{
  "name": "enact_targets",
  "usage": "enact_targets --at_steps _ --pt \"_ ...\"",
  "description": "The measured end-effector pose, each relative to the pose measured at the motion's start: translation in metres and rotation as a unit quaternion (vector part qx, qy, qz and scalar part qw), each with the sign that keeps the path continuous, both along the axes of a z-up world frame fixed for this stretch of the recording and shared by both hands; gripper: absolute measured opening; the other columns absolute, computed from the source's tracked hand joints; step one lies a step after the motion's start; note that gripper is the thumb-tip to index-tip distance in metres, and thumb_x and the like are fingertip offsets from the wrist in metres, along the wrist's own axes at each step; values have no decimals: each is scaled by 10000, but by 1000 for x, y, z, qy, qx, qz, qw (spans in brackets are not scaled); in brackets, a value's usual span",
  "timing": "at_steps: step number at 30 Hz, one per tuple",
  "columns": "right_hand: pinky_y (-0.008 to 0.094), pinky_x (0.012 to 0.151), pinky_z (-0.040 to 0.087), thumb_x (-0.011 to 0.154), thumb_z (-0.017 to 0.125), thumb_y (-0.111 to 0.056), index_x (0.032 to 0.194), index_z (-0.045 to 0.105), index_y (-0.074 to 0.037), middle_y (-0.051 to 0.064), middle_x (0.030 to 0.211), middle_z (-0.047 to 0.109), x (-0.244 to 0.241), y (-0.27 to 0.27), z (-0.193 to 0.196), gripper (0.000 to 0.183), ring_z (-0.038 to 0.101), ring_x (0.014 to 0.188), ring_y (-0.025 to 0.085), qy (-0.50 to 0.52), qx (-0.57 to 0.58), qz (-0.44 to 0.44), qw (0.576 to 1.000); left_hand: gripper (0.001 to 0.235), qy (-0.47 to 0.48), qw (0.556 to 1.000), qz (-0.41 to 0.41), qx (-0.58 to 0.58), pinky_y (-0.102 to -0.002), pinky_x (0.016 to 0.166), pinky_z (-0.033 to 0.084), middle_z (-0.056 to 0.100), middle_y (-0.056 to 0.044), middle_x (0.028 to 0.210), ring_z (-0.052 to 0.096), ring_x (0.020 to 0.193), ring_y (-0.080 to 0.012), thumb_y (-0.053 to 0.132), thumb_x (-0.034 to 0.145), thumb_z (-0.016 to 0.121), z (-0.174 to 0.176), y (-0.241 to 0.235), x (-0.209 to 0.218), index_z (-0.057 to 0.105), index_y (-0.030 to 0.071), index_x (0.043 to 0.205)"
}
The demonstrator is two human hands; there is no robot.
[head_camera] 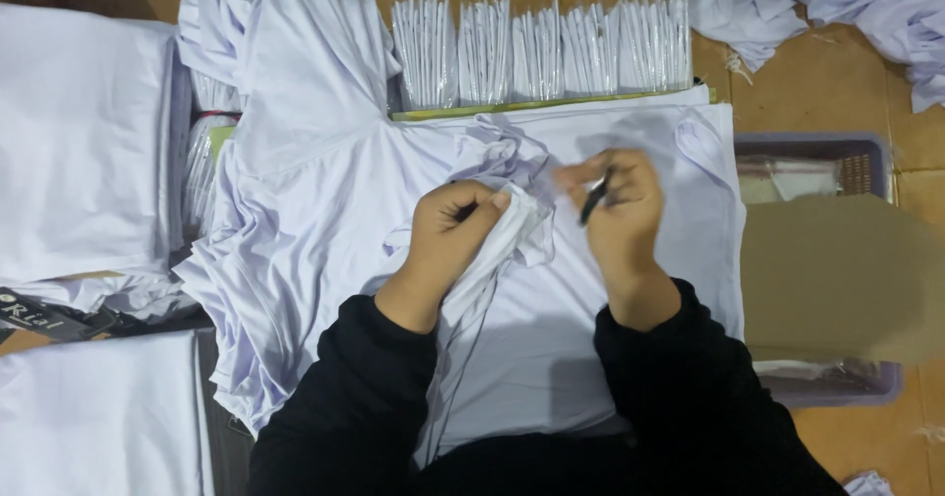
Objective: The person sits on the floor and uses scissors to trim loose threads and tags from a stack of white shirts. They repeatedly pick up a shirt, cut the excess fabric, and place it back on the pile.
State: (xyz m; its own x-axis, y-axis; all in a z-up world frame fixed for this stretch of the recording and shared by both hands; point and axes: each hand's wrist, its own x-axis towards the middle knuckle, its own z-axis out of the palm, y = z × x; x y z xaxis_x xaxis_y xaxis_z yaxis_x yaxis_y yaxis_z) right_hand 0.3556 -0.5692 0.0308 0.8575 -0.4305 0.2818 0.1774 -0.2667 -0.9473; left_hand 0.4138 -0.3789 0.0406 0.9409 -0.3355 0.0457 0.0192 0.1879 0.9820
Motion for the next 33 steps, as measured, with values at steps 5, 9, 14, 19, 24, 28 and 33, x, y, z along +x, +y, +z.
enact_targets --at_steps 5,9,14,19,24,28,33 --pt "225 680 485 997 737 -87 1120 527 -19 139 809 722 10 -19 -1 252 662 720 165 -42 -3 0 999 213 44 997 54 -29 -229 590 403 531 4 568 463 628 -62 66 916 703 -17 2 3 691 68 704" --pt "281 554 498 811 892 -285 1055 762 -108 4 659 676 7 -18 5 328 606 569 186 -19 -259 119 958 271 58 991 110 -39 -212 547 359 493 6 535 437 588 -55 97 948 676 -31 6 9 671 74 679" --pt "340 572 514 807 879 -292 1029 764 -120 65 689 636 6 -2 9 303 619 599 239 -12 -313 147 938 247 51 989 133 -42 -202 554 367 505 11 547 459 603 -41 93 947 682 -17 5 8 673 70 701" --pt "290 770 523 807 905 -170 1090 651 -10 101 931 711 5 3 -2 412 697 845 199 -57 -72 122 988 143 -36 997 67 -22 -268 650 472 577 -37 627 564 681 -100 65 910 736 -4 0 0 708 57 770" --pt "281 745 461 794 896 -5 997 639 -10 75 858 660 8 4 1 328 599 795 190 -118 -70 144 980 159 -137 990 -4 -20 -336 763 517 696 -93 782 659 774 -221 66 872 763 -8 -1 1 687 67 733" --pt "304 772 478 831 860 1 990 583 -11 95 842 684 10 0 -1 320 580 797 205 -146 -58 157 975 143 -156 984 -62 -65 -449 965 479 705 -206 1203 665 1136 -370 86 831 760 1 2 3 658 60 735" --pt "307 758 487 803 882 1 971 566 -20 83 808 689 10 1 -7 358 583 797 193 -163 -29 158 973 232 -111 981 -106 -120 -354 869 506 731 -145 974 678 930 -223 0 801 789 -14 1 3 575 90 813"
